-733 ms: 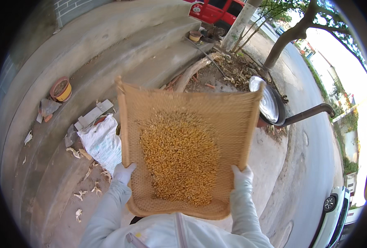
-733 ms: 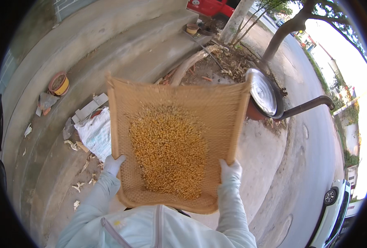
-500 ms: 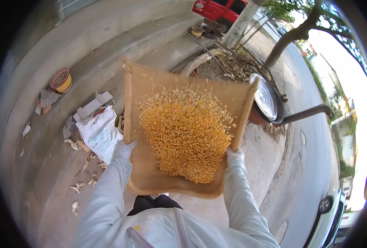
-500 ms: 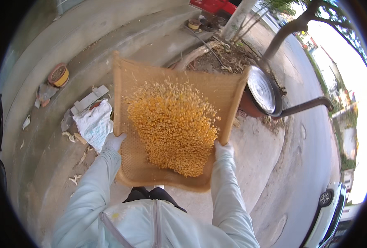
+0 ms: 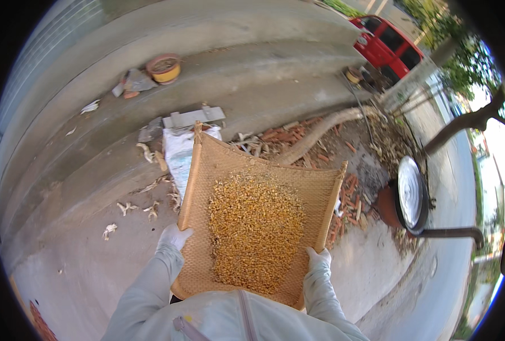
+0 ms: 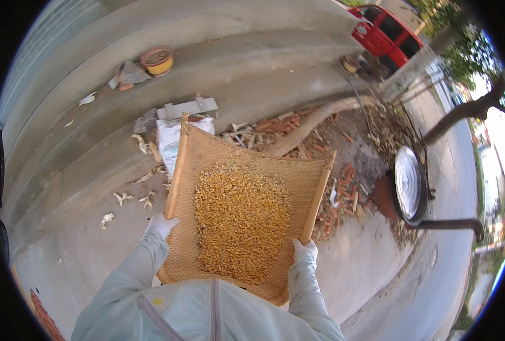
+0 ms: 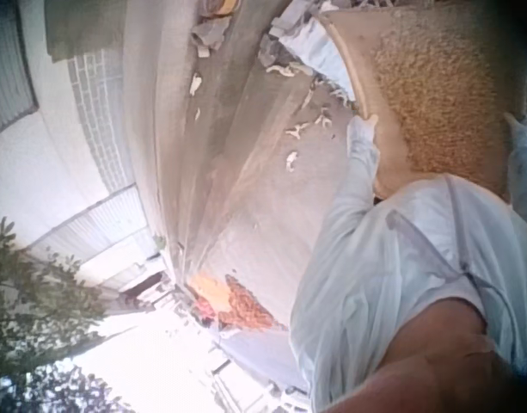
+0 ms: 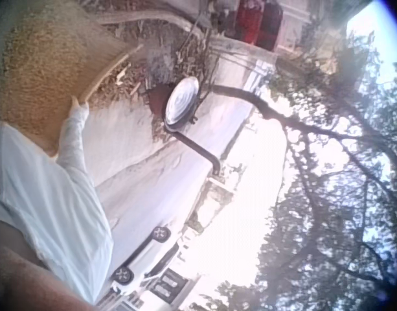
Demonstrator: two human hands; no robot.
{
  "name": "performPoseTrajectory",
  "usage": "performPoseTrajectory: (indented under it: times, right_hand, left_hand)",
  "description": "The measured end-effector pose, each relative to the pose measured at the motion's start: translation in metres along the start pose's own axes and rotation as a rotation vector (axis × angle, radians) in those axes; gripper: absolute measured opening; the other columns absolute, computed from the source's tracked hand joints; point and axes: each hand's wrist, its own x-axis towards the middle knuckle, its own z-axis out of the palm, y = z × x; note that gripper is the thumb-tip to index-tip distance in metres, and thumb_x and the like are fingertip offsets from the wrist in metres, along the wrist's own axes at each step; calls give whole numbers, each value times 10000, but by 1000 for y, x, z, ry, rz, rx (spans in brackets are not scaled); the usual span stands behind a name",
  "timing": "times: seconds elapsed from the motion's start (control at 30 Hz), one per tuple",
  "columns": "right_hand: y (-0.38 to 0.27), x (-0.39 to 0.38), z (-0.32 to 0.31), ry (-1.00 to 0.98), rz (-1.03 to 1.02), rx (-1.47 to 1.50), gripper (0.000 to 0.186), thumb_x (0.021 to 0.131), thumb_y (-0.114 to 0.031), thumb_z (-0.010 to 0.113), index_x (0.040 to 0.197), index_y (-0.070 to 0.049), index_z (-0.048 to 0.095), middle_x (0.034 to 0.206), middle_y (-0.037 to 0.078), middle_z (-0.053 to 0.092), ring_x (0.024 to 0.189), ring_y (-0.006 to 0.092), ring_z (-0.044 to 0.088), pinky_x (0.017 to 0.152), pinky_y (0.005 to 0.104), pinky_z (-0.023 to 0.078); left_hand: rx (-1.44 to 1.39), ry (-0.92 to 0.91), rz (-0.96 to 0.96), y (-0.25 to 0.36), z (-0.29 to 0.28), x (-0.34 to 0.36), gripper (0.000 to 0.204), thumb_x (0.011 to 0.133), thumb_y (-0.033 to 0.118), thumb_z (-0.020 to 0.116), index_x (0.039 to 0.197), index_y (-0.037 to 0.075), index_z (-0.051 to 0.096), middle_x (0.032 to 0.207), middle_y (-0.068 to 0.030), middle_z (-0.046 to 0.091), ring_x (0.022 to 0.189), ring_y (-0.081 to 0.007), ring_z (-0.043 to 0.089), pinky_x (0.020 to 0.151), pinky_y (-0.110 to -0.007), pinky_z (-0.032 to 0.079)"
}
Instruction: The person scoops corn kernels from a pile on the street into a woven winnowing tray using a green dustpan. They then repeatedly toss and shake the tray to separate lighter chaff from the kernels, occasionally picking out debris by hand. The cleaned kernels remain in the tray as the person continues the process.
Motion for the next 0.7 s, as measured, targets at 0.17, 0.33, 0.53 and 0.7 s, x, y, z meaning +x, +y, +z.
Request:
performPoseTrajectory:
  times: [0.17,0.33,0.53,0.7]
  right_hand:
    - [-41,14,4,-171,-198,67,380,874,-210,907,1148,29,795,942,52,791,825,172,707,783,357,571]
    - [-78,39,-18,-402,-306,55,398,880,-163,895,1208,36,789,1012,54,799,869,181,715,800,357,571]
    - [-137,-5,-43,-725,-451,142,577,945,-155,872,1452,40,677,1288,120,773,1091,250,726,949,390,583]
    - [-166,-101,-38,-993,-636,179,473,915,-124,856,1327,59,712,1088,127,781,890,261,712,785,433,605]
  left_hand:
    - [-110,190,-16,-33,-6,-62,649,897,565,779,1174,-21,808,991,-303,796,996,-459,791,888,-514,603]
    - [-78,277,-190,-21,-2,-147,747,882,610,787,1248,-41,784,1119,-304,800,1107,-446,779,983,-505,595]
    - [-212,510,-186,-28,-4,-285,666,909,593,759,1251,25,810,1159,-242,815,1136,-420,772,1022,-497,596]
    - [-213,671,-271,-34,1,-455,574,931,530,755,1287,82,802,1237,-223,803,1169,-440,750,1046,-492,588]
